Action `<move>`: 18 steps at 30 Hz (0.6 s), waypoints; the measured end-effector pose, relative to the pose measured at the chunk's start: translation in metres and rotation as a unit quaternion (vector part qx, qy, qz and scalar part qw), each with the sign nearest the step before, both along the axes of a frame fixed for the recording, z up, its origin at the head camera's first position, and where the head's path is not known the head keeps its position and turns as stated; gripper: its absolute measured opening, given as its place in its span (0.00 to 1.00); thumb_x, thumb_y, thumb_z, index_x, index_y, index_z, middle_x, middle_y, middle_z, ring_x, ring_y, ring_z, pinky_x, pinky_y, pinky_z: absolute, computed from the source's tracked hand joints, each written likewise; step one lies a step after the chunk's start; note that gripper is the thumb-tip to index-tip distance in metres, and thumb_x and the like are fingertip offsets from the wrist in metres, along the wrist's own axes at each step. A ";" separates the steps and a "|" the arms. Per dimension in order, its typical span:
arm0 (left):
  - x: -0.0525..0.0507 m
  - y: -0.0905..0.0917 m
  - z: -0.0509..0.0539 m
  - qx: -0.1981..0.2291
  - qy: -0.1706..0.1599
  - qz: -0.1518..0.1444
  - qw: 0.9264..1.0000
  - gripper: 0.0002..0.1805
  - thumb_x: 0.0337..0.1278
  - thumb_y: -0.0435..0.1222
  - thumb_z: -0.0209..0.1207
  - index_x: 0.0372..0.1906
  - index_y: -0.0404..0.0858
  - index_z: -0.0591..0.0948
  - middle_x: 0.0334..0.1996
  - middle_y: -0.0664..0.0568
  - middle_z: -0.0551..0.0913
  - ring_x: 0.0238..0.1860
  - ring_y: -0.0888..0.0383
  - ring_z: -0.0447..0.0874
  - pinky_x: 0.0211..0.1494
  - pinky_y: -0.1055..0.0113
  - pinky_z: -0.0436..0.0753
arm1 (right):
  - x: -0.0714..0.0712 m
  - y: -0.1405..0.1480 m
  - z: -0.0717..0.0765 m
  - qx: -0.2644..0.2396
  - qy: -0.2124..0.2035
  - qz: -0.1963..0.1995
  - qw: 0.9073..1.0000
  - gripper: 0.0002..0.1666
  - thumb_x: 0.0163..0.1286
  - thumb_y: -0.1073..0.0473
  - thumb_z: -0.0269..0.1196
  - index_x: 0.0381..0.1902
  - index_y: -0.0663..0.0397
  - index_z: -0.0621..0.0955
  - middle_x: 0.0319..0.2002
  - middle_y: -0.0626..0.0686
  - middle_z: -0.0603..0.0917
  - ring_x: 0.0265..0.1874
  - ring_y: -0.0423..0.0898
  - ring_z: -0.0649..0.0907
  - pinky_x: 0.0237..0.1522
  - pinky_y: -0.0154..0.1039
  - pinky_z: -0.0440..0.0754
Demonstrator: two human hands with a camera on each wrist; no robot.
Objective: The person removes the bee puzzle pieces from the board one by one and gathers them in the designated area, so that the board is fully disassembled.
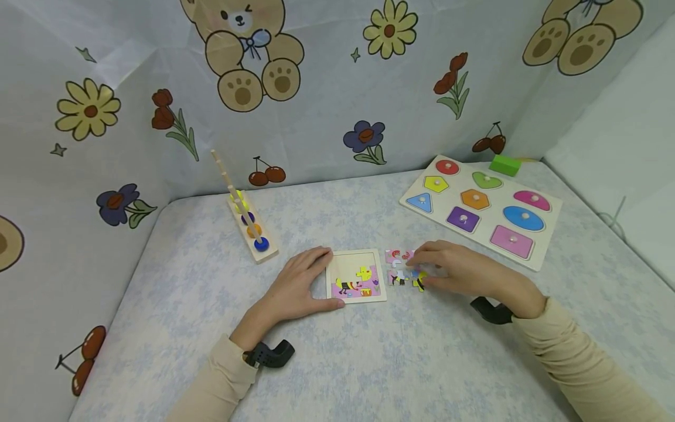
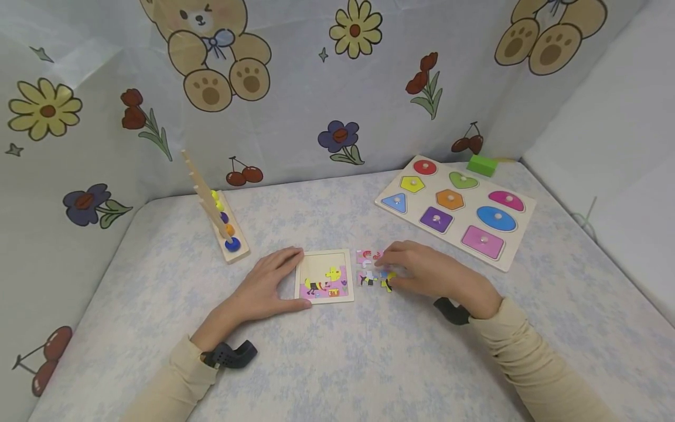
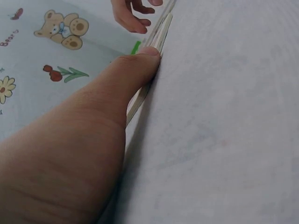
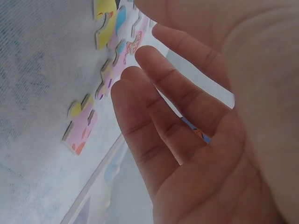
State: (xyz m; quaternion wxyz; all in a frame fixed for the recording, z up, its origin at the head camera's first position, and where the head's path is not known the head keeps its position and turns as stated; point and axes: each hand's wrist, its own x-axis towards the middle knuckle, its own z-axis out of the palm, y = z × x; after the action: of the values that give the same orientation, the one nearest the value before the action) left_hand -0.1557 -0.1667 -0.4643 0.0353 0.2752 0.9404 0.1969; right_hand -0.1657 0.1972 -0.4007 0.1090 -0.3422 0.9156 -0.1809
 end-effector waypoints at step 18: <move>0.000 0.000 0.001 -0.002 -0.001 0.000 1.000 0.60 0.51 0.71 0.65 0.82 0.43 0.60 0.81 0.51 0.59 0.81 0.49 0.53 0.82 0.46 0.55 | -0.011 -0.027 0.007 -0.003 -0.019 0.005 1.000 0.24 0.69 0.57 0.72 0.62 0.47 0.84 0.58 0.51 0.83 0.53 0.51 0.83 0.53 0.48 0.87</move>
State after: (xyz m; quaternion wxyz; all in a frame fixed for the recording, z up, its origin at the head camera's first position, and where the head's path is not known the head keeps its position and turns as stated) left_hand -0.1554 -0.1671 -0.4638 0.0371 0.2746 0.9408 0.1955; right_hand -0.1764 0.1700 -0.3934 0.1262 -0.3435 0.9112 -0.1891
